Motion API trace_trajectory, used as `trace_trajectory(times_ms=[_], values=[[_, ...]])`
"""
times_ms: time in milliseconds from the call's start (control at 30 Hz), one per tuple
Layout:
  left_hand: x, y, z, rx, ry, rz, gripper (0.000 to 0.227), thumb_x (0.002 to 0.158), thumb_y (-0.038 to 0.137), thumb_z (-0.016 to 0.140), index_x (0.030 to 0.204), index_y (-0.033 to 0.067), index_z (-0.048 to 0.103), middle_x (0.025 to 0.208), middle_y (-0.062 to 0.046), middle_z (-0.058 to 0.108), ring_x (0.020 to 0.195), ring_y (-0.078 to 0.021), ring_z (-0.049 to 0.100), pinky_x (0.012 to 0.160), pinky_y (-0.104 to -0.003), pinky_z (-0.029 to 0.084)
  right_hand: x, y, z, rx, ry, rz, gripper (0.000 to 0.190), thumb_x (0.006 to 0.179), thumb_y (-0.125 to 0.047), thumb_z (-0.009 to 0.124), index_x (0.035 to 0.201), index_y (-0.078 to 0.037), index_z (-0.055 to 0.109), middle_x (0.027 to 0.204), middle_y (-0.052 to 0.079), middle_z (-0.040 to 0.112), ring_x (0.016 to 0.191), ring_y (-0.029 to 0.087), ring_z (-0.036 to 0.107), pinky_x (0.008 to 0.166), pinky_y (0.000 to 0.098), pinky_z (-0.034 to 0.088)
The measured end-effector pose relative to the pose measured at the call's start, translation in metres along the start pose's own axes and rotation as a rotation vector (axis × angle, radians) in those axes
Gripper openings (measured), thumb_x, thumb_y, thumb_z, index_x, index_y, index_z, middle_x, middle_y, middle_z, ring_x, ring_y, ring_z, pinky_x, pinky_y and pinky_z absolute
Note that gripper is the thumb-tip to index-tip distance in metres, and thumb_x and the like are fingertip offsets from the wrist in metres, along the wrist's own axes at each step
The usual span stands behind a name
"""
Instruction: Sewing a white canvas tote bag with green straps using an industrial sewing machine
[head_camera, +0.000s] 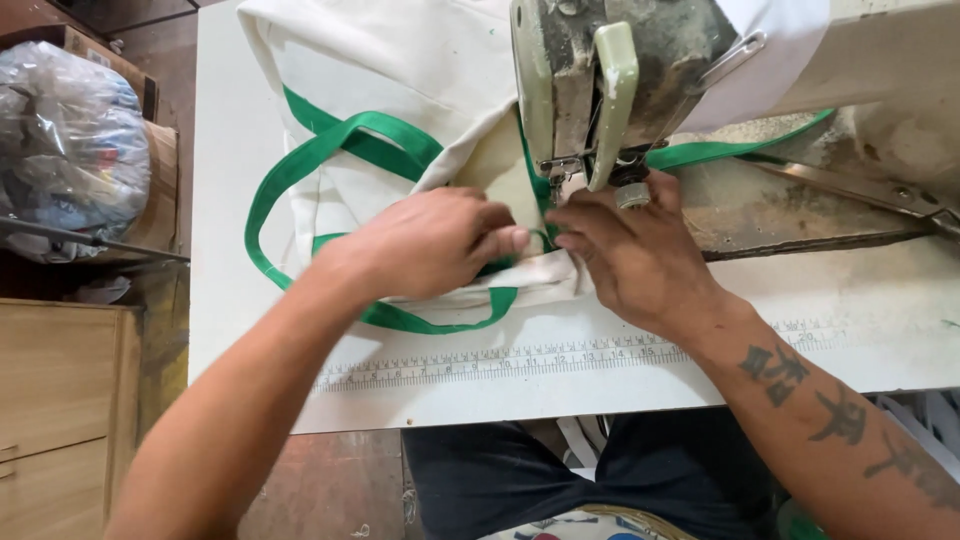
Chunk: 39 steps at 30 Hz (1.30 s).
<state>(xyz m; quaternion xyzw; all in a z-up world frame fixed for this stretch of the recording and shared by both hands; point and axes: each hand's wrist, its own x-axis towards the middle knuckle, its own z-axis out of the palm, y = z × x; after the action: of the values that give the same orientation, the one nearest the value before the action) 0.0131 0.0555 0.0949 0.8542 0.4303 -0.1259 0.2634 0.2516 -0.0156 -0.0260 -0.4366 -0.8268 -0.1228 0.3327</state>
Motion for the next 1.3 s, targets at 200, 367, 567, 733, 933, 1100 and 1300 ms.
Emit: trace_trajectory(times_ms=[200,367,567,733,933,1100,1300], values=[[-0.084,0.045,0.02,0.698,-0.029,0.163,0.01,0.106,0.024,0.069,0.102,0.0235,0.077,0.072,0.005,0.081,0.087,-0.0224,0.081,0.144,-0.06,-0.003,-0.003,-0.014,-0.029,0.341,-0.1,-0.059,0.081,0.083,-0.069,0.083,0.136,-0.008,0.071,0.128,0.013,0.079,0.117,0.029,0.071,0.113,0.0493,0.039],[-0.092,0.099,0.108,0.706,0.406,0.584,0.021,0.088,0.017,0.062,0.094,0.0172,0.082,0.08,-0.006,0.073,0.067,-0.0254,0.063,0.087,-0.054,0.055,-0.012,-0.061,-0.061,0.298,-0.168,-0.119,0.028,0.111,-0.02,0.047,0.123,-0.009,0.07,0.127,0.013,0.068,0.129,0.036,0.068,0.118,0.0721,0.029],[-0.002,0.038,0.046,0.025,0.172,0.67,0.022,0.113,0.013,0.06,0.12,-0.007,0.065,0.119,-0.02,0.064,0.09,-0.0257,0.077,0.082,-0.03,0.073,-0.059,-0.078,-0.039,0.239,-0.225,0.147,0.08,0.056,-0.027,0.065,0.134,-0.015,0.063,0.135,0.021,0.058,0.119,0.042,0.058,0.104,0.0586,0.037],[0.002,-0.014,0.07,0.68,0.411,0.56,0.027,0.099,0.032,0.069,0.122,0.0189,0.072,0.129,0.0,0.069,0.097,-0.0288,0.07,0.065,-0.045,0.06,-0.035,-0.112,-0.069,0.493,-0.366,0.231,0.078,0.077,-0.042,0.086,0.146,-0.013,0.066,0.131,0.016,0.059,0.118,0.037,0.061,0.1,0.0549,0.043],[-0.021,0.001,0.055,0.57,0.338,0.604,0.028,0.102,0.032,0.062,0.11,0.0122,0.079,0.124,-0.009,0.073,0.118,-0.0329,0.062,0.096,-0.048,0.053,-0.035,-0.077,-0.062,0.356,-0.122,0.763,0.035,0.102,-0.036,0.074,0.086,-0.006,0.066,0.075,0.007,0.069,0.064,0.023,0.064,0.073,0.0397,0.054],[-0.06,0.025,0.066,0.877,0.193,0.631,0.121,0.078,0.113,0.054,0.13,0.0055,0.074,0.125,-0.01,0.077,0.122,-0.0314,0.061,0.127,-0.057,0.04,-0.035,-0.078,-0.029,0.095,-0.167,0.757,0.063,0.106,-0.064,0.062,0.064,-0.018,0.053,0.059,-0.007,0.055,0.06,0.024,0.059,0.089,0.0463,0.035],[-0.055,0.039,0.095,0.755,0.616,0.768,0.011,0.104,0.019,0.066,0.106,0.0133,0.075,0.098,-0.008,0.075,0.08,-0.0235,0.07,0.075,-0.038,0.056,0.005,-0.08,-0.027,-0.022,-0.441,0.918,0.074,0.103,-0.081,0.057,0.108,-0.008,0.059,0.075,0.013,0.078,0.078,0.041,0.076,0.1,0.055,0.032]])
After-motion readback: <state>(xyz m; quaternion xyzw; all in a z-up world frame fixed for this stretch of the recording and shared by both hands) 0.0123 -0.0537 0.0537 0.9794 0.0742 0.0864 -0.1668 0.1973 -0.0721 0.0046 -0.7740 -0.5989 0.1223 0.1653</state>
